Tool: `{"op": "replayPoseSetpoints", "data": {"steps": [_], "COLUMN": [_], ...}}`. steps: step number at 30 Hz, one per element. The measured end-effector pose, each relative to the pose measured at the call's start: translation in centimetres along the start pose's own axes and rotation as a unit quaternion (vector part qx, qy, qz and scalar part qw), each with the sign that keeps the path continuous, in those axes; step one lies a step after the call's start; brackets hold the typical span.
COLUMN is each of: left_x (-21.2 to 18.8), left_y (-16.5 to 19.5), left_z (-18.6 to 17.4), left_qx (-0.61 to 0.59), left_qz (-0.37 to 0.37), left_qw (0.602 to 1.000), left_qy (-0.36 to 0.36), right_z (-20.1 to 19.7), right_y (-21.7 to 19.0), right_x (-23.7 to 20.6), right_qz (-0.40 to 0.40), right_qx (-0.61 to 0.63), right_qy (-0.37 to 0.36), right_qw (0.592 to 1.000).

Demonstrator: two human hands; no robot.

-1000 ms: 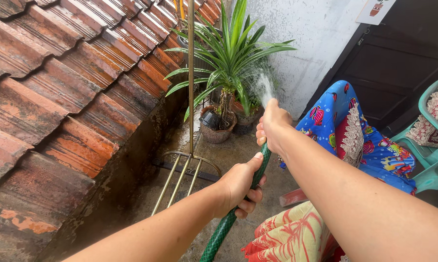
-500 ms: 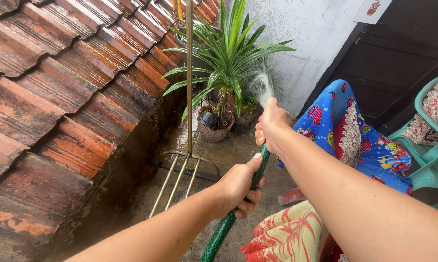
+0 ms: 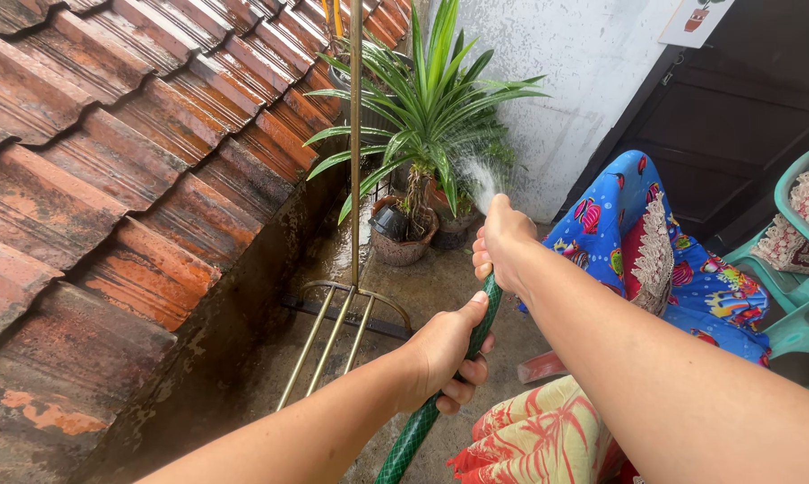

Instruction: The person carries a patterned cushion and a bunch of artificial flowers across the balcony, then turns on a wall-mounted tap and uses a green hose to spray water over potted plants along the wall and to rinse a wire rack on the floor.

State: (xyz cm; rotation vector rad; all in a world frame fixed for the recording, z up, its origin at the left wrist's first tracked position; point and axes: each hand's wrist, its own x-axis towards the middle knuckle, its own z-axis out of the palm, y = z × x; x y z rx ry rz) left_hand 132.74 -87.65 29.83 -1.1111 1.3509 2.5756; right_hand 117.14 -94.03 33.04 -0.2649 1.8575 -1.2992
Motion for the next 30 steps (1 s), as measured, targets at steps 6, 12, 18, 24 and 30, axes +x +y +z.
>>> {"op": "replayPoseSetpoints", "data": {"steps": [6, 12, 18, 24, 30], "left_x": [-0.14, -0.22, -0.27, -0.24, -0.47], "left_y": [0.09, 0.17, 0.1, -0.18, -0.11], "left_z": [-0.06, 0.0, 0.2, 0.21, 0.08], "left_qx": [0.004, 0.006, 0.003, -0.001, -0.003], "left_qz": [0.005, 0.009, 0.01, 0.006, 0.003], "left_qw": [1.0, 1.0, 1.0, 1.0, 1.0], "left_qy": [0.005, 0.007, 0.013, -0.007, -0.007], "right_z": [0.08, 0.07, -0.09, -0.13, -0.11], "right_y": [-0.03, -0.2, -0.15, 0.07, 0.01], "right_x": [0.02, -0.01, -0.08, -0.13, -0.08], "right_qz": [-0.01, -0.011, -0.01, 0.003, -0.009], "right_qx": [0.003, 0.002, -0.001, -0.003, 0.003], "right_qy": [0.001, 0.006, 0.002, 0.009, 0.008], "right_qw": [1.0, 1.0, 1.0, 1.0, 1.0]}}
